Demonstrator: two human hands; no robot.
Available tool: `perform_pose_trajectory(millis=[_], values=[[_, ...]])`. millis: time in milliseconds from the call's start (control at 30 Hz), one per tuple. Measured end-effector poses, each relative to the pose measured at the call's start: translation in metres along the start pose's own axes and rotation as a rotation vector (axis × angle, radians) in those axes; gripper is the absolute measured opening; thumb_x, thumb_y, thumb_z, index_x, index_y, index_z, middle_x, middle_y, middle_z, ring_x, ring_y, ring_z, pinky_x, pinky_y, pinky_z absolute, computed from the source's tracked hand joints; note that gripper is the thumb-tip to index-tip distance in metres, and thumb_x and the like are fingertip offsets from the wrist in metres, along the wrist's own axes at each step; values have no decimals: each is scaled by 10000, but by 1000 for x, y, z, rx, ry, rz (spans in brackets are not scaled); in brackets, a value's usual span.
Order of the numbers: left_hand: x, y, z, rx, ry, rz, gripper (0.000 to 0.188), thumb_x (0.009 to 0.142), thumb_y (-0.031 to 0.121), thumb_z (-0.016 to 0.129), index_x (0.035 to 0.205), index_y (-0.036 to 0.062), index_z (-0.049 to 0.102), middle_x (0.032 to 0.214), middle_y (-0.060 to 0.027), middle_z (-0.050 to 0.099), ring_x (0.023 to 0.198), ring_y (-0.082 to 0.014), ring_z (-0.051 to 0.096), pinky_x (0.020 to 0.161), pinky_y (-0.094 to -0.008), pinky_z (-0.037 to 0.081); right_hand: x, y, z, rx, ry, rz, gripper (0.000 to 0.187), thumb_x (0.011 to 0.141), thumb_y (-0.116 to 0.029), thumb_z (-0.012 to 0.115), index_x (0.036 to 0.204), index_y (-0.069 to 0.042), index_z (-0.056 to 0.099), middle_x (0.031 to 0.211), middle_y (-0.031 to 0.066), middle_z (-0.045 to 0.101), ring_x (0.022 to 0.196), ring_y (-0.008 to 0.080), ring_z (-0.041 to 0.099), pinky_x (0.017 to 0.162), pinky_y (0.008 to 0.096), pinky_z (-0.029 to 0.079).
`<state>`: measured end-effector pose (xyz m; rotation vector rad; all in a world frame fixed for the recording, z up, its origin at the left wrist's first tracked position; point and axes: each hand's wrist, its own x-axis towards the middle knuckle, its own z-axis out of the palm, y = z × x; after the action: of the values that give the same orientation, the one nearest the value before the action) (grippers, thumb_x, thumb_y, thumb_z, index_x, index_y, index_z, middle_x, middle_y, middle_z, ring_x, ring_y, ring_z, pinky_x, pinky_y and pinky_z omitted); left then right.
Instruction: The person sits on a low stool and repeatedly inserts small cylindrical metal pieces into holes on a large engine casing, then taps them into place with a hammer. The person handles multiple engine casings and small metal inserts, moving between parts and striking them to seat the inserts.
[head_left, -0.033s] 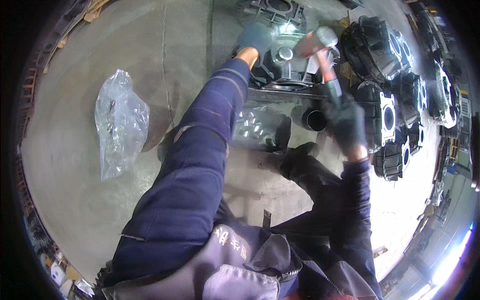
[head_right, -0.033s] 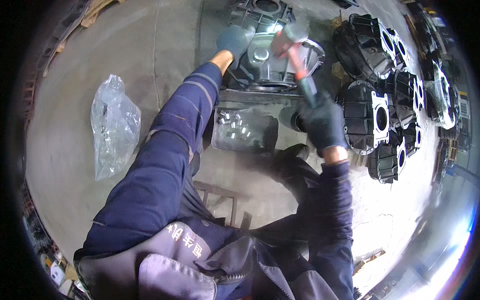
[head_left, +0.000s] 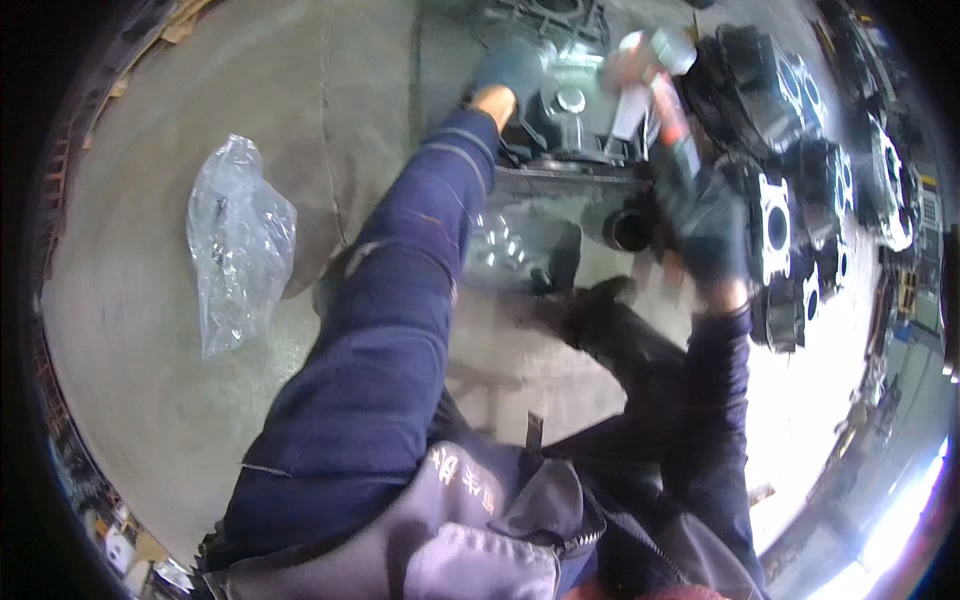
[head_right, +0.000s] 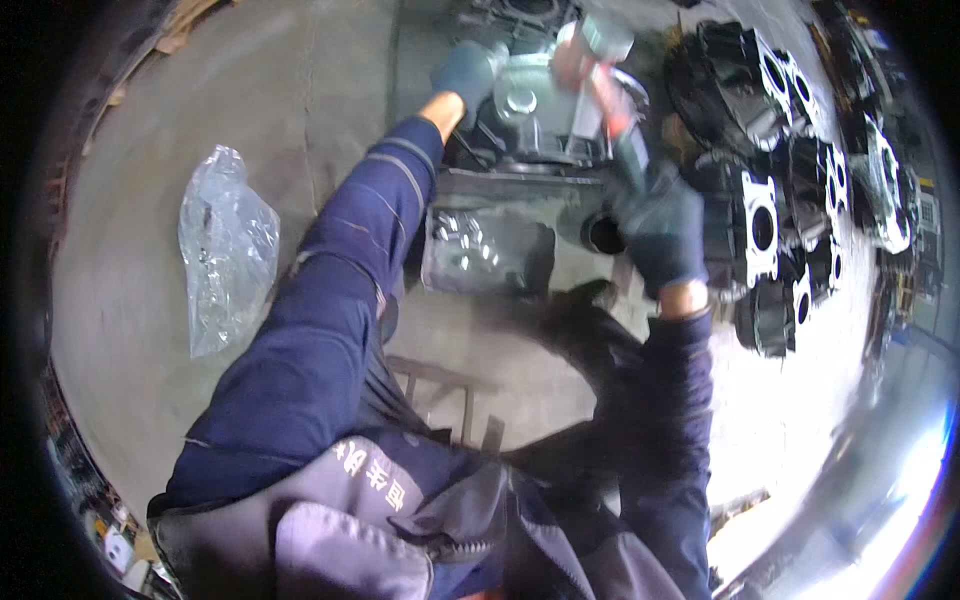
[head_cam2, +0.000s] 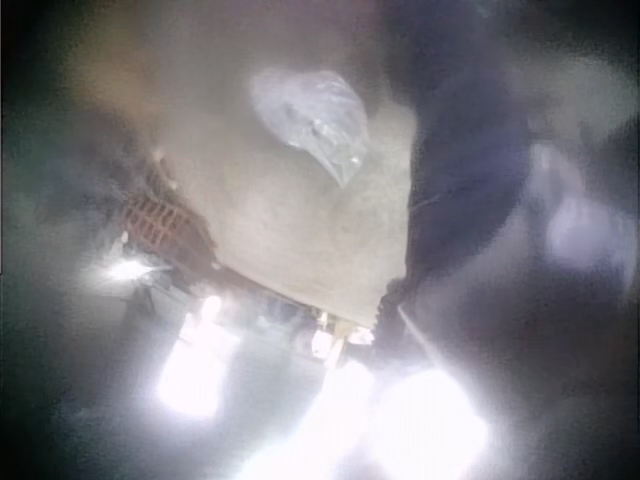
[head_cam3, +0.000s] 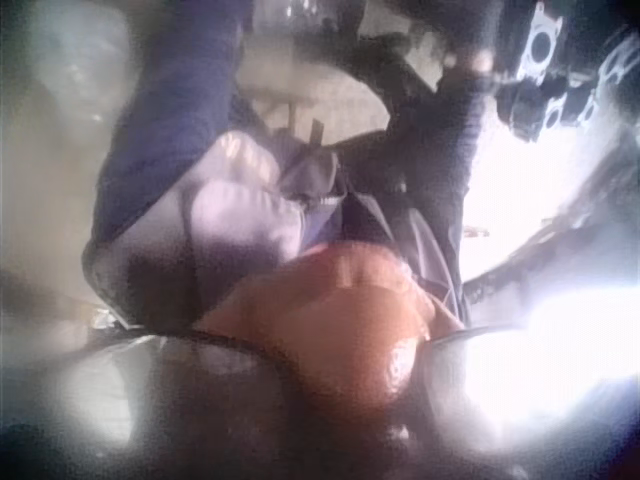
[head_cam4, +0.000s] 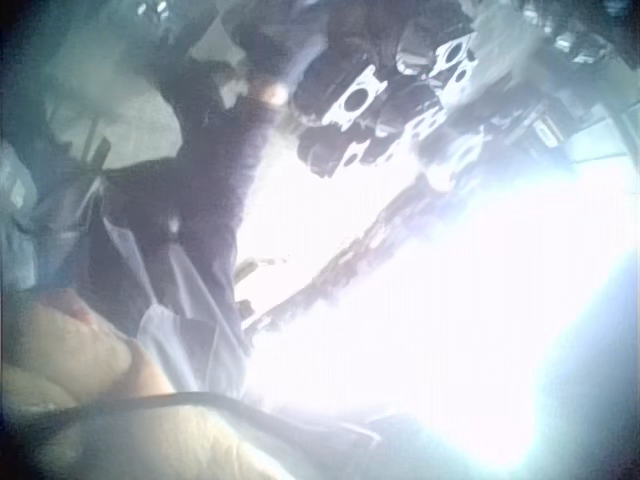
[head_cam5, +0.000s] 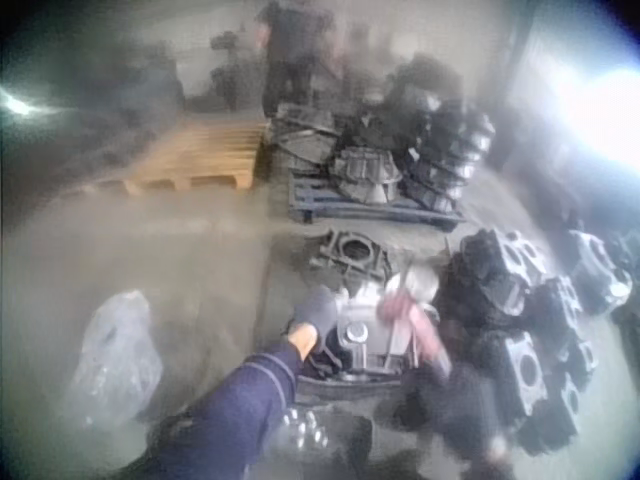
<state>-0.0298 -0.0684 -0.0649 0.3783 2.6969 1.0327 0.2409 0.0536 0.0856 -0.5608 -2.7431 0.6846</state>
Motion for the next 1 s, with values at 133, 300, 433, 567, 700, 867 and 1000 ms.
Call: perform_pose_trajectory(millis=[133, 300, 433, 567, 700, 867, 1000], values=[[2, 2, 3, -36, -1, 27, 632, 973, 558, 460, 1072, 15, 767, 1125, -264, 715, 1096, -437, 689, 950, -514, 522, 33, -5, -71, 148, 332, -225, 184, 951, -169, 745, 1044, -11, 739, 810, 17, 711, 708, 119, 657, 653, 287, 540], [6, 0, 3, 33, 4, 52, 660, 966, 589, 467, 1057, 9, 769, 1099, -266, 721, 1082, -440, 693, 942, -512, 530, 10, -5, 6, 202, 343, -109, 311, 917, -338, 698, 1013, -43, 705, 815, 155, 708, 764, 349, 681, 699, 438, 553], [7, -2, 4, -8, 37, 59, 671, 972, 603, 468, 1039, 10, 773, 1085, -271, 721, 1063, -437, 700, 933, -518, 534, -7, 27, 46, -201, -179, -19, 367, 888, -426, 693, 974, -69, 681, 816, 242, 700, 796, 488, 688, 711, 529, 554], [4, 0, 5, 5, -30, 6, 595, 969, 564, 522, 1076, 36, 774, 1141, -249, 726, 1107, -436, 691, 944, -505, 544, 31, 10, -43, -722, -104, -600, 236, 944, -170, 725, 1113, -6, 740, 984, 204, 755, 850, 316, 727, 750, 406, 568], [4, 7, 1, -71, -59, -41, 583, 967, 542, 527, 1112, 30, 763, 1188, -256, 708, 1147, -434, 670, 977, -502, 527, 49, -40, -73, 283, 408, -197, 201, 991, -184, 629, 1083, -41, 737, 993, 153, 755, 865, 293, 726, 777, 405, 563], [-2, 9, -6, -106, -25, -3, 553, 965, 508, 531, 1100, 25, 766, 1181, -255, 708, 1126, -440, 677, 977, -509, 525, -4, -5, 32, -131, -133, 66, 265, 938, -265, 698, 1037, -20, 712, 900, 207, 715, 807, 357, 707, 703, 413, 543], [-9, 9, -4, 1, 41, -37, 622, 974, 574, 500, 1061, 18, 765, 1114, -268, 716, 1084, -426, 694, 936, -494, 533, 13, 35, 16, -396, -119, -120, 360, 866, -413, 726, 989, -75, 733, 926, 270, 709, 893, 490, 678, 739, 555, 542]])
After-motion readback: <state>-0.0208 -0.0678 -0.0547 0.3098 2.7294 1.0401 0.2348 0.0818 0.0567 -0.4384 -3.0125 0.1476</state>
